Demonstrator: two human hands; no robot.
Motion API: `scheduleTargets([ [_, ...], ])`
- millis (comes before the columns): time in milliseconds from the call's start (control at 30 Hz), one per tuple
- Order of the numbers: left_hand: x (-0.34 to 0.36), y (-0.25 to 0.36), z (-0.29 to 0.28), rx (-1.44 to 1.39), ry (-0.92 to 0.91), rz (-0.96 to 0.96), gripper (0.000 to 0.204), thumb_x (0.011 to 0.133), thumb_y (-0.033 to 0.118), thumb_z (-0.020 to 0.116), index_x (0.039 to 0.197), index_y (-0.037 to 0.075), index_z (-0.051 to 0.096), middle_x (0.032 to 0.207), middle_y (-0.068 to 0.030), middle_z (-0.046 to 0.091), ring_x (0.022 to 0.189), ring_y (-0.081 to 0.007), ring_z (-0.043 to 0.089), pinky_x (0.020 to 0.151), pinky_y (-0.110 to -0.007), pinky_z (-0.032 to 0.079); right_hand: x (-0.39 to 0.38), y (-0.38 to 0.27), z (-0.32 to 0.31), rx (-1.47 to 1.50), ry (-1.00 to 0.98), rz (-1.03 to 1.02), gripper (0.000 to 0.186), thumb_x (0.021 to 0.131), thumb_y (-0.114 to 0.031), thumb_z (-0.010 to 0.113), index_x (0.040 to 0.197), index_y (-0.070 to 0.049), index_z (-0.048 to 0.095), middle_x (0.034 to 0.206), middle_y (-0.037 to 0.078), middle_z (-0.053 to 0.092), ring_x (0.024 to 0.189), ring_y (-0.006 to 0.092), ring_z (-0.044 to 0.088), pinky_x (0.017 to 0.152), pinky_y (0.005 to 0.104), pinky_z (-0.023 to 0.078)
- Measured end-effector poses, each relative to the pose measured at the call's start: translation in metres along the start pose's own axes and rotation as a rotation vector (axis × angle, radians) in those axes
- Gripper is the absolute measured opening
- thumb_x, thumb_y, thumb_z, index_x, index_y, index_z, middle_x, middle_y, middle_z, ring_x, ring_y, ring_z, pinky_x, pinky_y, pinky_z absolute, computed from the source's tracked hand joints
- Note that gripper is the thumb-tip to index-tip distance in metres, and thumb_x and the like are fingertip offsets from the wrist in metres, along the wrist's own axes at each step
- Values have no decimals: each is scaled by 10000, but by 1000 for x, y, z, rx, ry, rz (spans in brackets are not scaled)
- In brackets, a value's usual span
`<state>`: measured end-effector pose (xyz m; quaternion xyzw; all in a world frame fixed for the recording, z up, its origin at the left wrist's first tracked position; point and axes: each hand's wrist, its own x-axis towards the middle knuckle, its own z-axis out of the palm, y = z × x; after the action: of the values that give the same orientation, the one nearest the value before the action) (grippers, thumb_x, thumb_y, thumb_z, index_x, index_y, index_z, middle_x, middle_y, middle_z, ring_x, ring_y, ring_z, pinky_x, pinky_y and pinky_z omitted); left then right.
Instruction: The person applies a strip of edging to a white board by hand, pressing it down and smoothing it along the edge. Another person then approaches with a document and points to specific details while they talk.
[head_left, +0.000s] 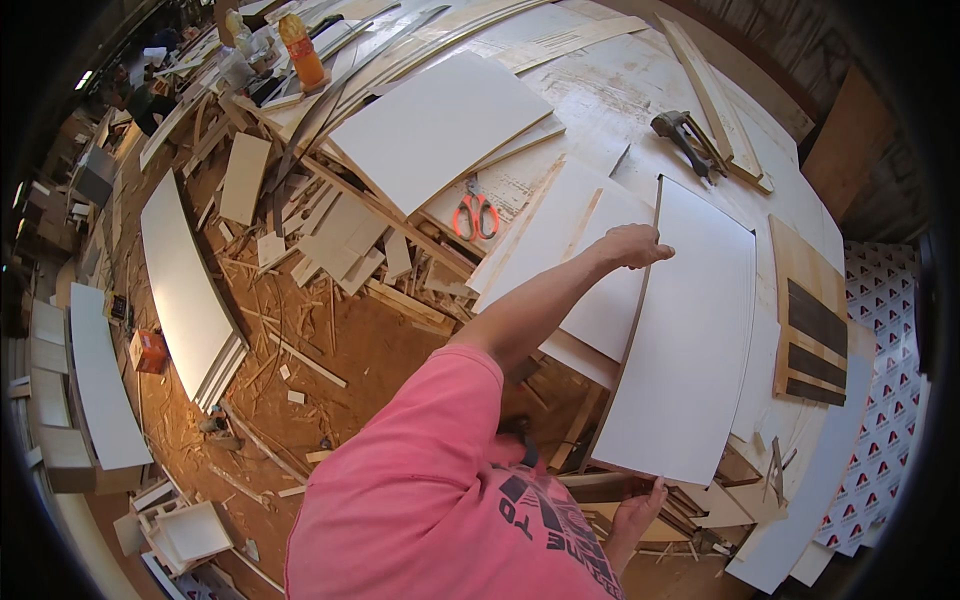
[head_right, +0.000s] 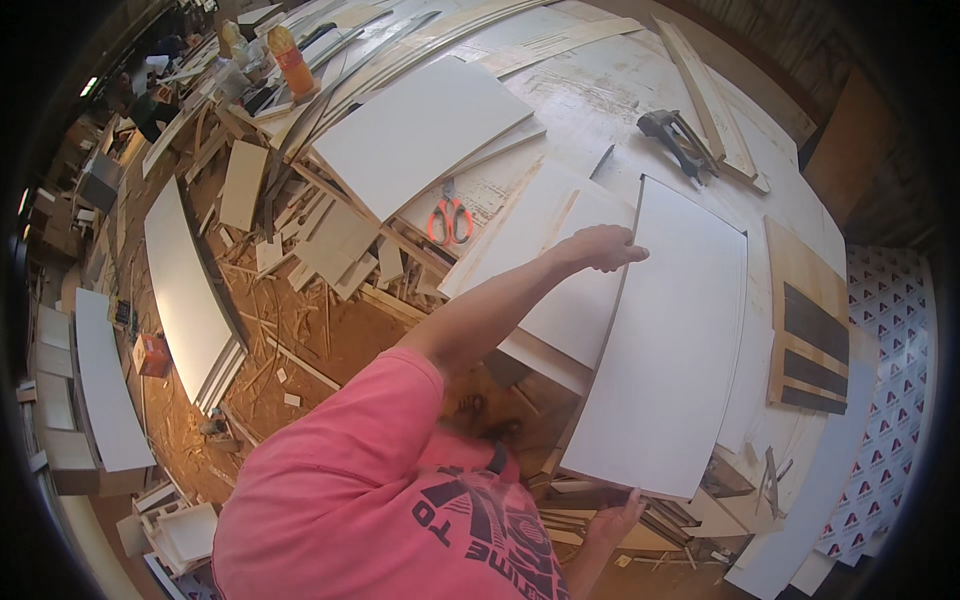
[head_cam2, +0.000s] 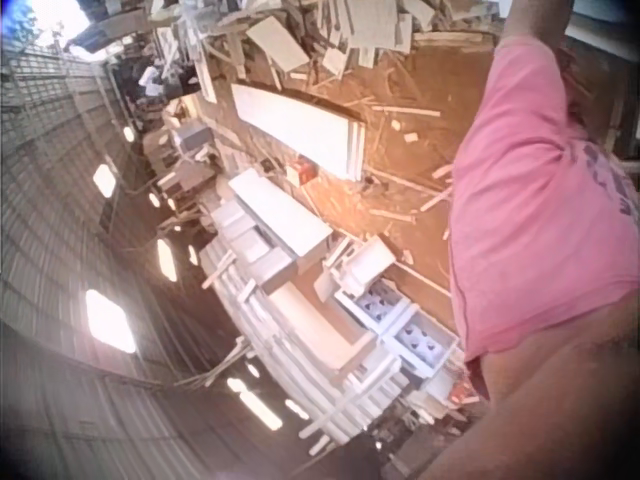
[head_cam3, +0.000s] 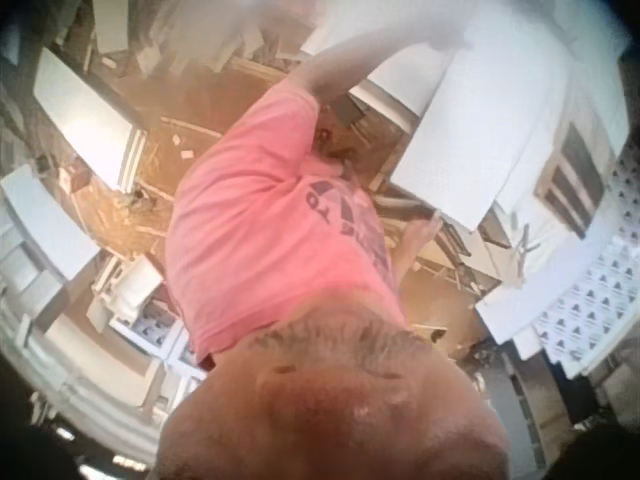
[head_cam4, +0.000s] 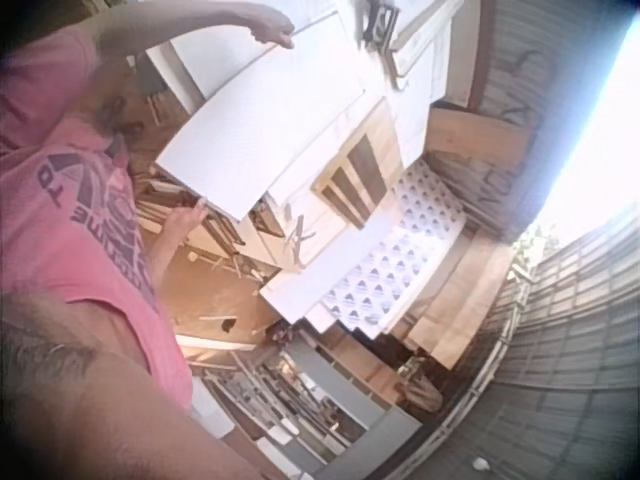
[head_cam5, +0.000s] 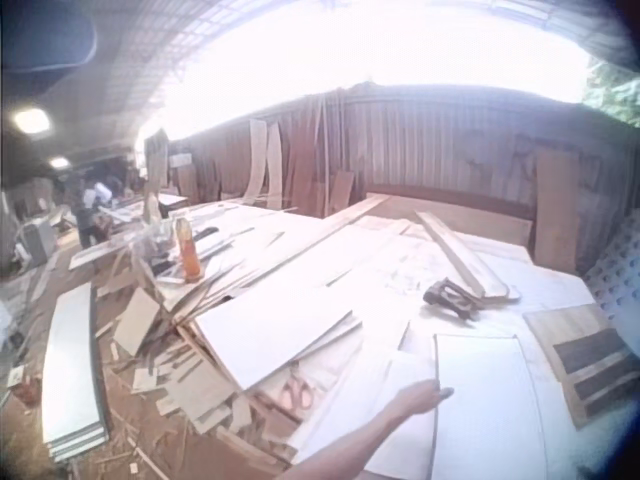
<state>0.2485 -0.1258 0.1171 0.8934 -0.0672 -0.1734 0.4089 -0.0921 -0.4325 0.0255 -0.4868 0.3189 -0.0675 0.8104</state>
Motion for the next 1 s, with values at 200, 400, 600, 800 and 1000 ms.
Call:
scheduleTargets([
  [200,-122,-95,-41,-127,631,-25,482,891,434,518,1267,135,549,1172,-165,617,1072,-312,592,947,-425,438,14,3,-42,-685,59,-126,511,957,-441,459,1223,-5,472,1127,138,529,987,280,550,796,378,484],
  [400,-252,-230,-124,-93,1077,-375,455,887,333,550,1262,75,535,1229,-183,570,1082,-331,571,931,-398,446,17,30,-69,-816,270,-132,551,963,-477,423,1258,-15,466,1089,173,554,907,265,584,710,343,493],
  [600,-320,-377,-212,238,1121,-725,452,874,268,529,1288,88,505,1292,-169,511,1220,-334,451,1016,-435,363,-42,85,-13,-975,447,258,433,965,-332,473,1266,-22,464,1052,136,586,803,213,600,650,325,490],
  [800,-315,-457,-275,437,1019,-734,451,876,245,525,1287,64,475,1289,-169,506,1219,-349,442,1015,-463,359,-91,166,66,-1039,26,484,415,935,-293,513,1237,-9,486,1004,125,594,790,194,603,645,318,495],
  [1000,-301,-506,-299,329,860,-726,404,896,216,491,1278,85,484,1160,-166,594,1110,-346,542,960,-476,397,-99,187,145,-1054,-270,341,391,907,-249,552,1204,3,513,955,112,606,787,176,605,650,307,500],
])
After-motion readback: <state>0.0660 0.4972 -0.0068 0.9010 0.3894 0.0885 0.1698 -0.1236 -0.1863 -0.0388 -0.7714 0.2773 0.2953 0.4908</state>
